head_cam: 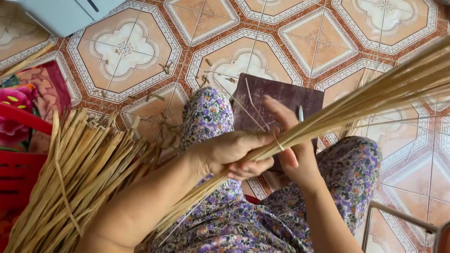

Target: Shaving, cutting, and arranging thin bamboo strips to prepare for weaving.

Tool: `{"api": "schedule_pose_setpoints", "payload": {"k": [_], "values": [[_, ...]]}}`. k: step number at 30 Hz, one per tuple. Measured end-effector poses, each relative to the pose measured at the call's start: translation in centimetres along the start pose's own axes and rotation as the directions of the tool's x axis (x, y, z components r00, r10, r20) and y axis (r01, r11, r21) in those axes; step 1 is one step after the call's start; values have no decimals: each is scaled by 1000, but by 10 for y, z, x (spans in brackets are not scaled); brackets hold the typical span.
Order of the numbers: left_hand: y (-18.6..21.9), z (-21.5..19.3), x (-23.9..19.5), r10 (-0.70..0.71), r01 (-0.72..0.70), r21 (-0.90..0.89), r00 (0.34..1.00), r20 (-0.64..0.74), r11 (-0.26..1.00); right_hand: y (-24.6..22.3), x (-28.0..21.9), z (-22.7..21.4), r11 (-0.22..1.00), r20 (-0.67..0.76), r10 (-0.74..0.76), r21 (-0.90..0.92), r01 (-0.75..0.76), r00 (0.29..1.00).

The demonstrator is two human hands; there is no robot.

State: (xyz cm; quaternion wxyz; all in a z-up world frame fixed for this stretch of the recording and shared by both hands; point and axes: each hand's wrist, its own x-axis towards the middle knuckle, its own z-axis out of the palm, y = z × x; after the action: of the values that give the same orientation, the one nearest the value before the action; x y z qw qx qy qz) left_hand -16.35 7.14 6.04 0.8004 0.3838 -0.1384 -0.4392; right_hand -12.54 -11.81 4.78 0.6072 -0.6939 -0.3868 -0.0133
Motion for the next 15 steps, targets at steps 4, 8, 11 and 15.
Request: {"api": "schedule_pose_setpoints", "payload": {"k": [4, 8, 11, 15], "values": [[6, 11, -4, 25, -25, -10, 1000, -7, 1000, 43, -24, 1, 964, 133, 48, 253, -81, 990], [-5, -9, -8, -15, 13, -30, 999, -50, 999, 83, -56, 6, 918, 37, 245, 313, -244, 969], [-2, -11, -9, -17, 45, 130, 977, -211, 990, 49, -44, 7, 960, -51, 276, 51, -274, 960], [-30, -36, -6, 206, 174, 570, 817, -539, 803, 2, -29, 11, 929, -118, 354, -72, -364, 928]]}}
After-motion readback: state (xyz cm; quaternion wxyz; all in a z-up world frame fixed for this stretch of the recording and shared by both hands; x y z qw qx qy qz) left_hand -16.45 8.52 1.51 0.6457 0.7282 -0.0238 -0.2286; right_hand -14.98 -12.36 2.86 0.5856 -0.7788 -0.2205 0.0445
